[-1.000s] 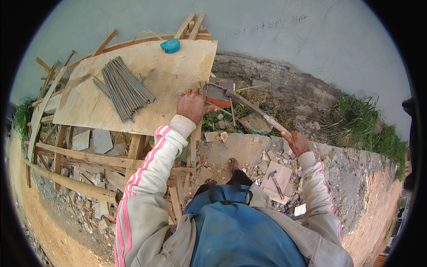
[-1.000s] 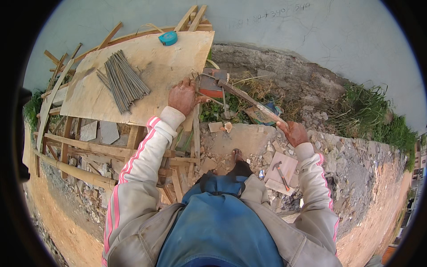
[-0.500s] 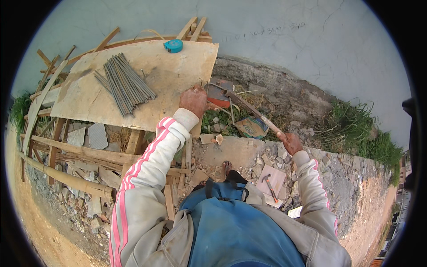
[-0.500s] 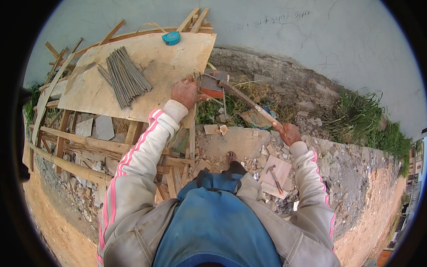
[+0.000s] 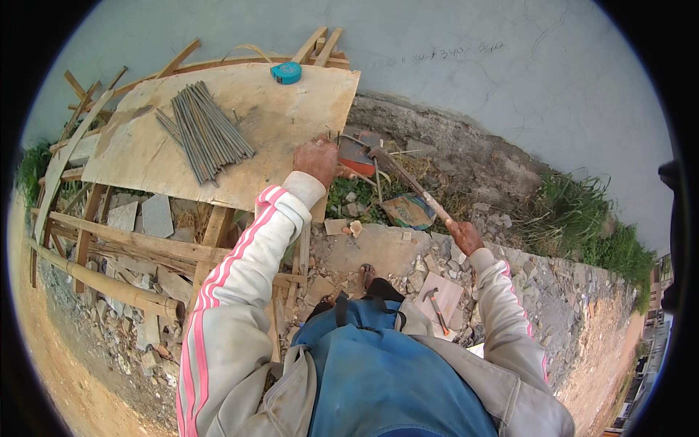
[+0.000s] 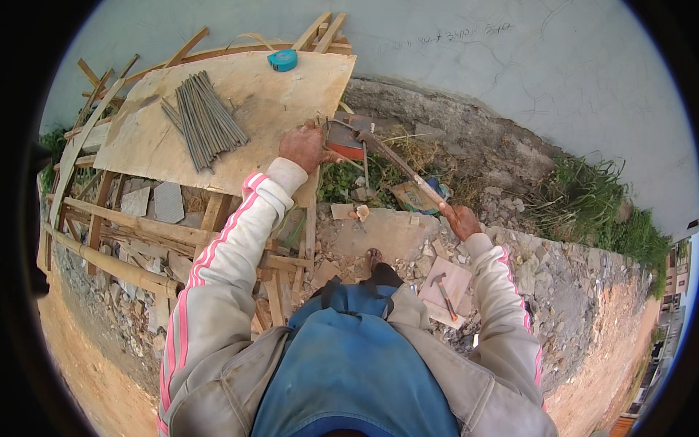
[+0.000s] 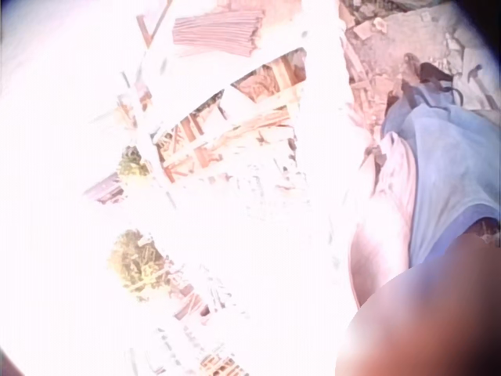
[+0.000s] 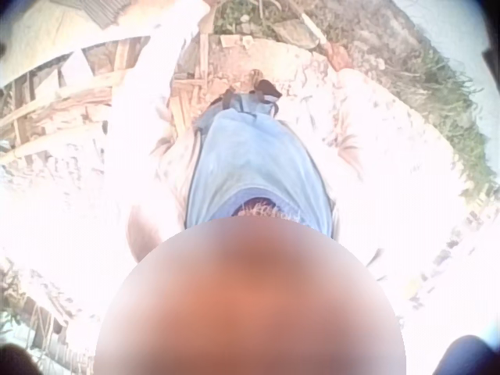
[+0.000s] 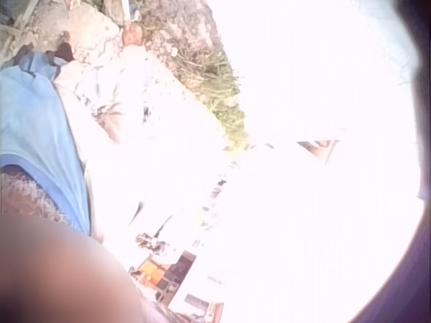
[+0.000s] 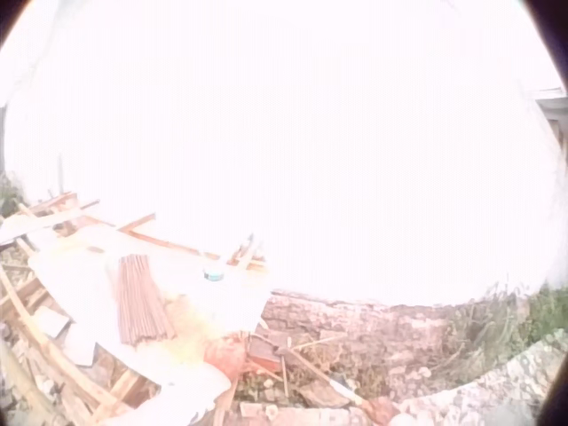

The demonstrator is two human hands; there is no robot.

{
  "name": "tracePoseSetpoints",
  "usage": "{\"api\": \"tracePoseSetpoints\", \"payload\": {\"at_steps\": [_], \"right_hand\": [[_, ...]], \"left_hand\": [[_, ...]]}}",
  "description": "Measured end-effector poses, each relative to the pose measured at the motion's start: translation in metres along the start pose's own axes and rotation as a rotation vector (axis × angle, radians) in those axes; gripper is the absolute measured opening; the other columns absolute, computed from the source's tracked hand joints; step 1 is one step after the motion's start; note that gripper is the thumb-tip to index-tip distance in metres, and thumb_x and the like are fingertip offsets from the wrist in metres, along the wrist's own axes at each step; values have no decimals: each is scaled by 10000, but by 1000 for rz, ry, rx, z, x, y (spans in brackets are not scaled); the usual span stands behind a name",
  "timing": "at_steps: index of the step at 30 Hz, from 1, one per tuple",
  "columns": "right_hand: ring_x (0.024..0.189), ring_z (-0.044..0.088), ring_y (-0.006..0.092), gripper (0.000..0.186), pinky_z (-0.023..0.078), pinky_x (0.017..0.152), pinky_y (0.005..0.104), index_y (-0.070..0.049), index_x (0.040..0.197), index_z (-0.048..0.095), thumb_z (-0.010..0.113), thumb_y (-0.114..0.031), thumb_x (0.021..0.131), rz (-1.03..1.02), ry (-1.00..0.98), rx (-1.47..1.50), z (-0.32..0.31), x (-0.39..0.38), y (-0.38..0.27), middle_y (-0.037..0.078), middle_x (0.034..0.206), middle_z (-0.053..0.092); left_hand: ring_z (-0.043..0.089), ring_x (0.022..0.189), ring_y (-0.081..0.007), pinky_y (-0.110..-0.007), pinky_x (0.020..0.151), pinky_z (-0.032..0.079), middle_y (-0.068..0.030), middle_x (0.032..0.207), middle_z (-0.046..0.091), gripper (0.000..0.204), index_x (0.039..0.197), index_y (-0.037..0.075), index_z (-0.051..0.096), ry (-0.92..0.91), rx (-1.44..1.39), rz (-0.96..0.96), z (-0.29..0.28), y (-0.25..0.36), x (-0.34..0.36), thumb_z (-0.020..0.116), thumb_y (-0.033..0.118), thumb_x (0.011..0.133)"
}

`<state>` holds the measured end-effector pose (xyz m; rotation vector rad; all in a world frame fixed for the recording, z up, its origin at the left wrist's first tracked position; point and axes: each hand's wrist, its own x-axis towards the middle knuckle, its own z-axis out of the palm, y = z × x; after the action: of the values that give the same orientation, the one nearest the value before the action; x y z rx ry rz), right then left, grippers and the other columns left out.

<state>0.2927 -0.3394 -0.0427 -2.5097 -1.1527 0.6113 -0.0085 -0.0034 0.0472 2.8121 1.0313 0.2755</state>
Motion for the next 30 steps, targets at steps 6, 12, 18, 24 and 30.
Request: {"api": "tracePoseSetpoints", "payload": {"at_steps": [6,12,18,24,30], "right_hand": [[565,493,337,833,424,642,498,55,663,564,461,-719,954,-72,-3,11,-12,-5,-9,219,593,489],[724,691,444,777,538,660,547,-27,811,708,459,-754,923,-81,257,-362,-49,-56,-61,256,688,663],[742,690,445,719,534,674,556,-31,833,681,440,-695,969,-106,271,-431,-69,-62,-83,252,700,666],[829,661,482,628,494,718,546,-1,1066,627,433,-596,1022,-206,-1,-207,-81,-50,-53,284,832,666],[784,642,468,504,463,685,544,-24,1024,598,512,-520,1020,-225,-82,-86,-98,-62,7,242,783,646]], "left_hand": [[683,1046,-382,-487,870,559,-188,1147,671,736,990,2,727,-57,9,-32,-4,6,-2,824,640,635],[687,1028,-381,-480,858,566,-184,1138,675,756,978,11,733,-37,78,-56,-5,3,4,816,671,619],[663,1079,-370,-493,904,541,-171,1153,668,801,1041,22,725,13,64,-16,3,3,-4,779,711,636],[639,1118,-371,-505,928,522,-162,1151,659,855,1133,23,699,-36,121,-44,5,4,-8,748,730,654],[636,1126,-367,-500,938,520,-159,1161,652,848,1139,30,696,-112,104,-97,-1,9,-3,774,706,633]]}}
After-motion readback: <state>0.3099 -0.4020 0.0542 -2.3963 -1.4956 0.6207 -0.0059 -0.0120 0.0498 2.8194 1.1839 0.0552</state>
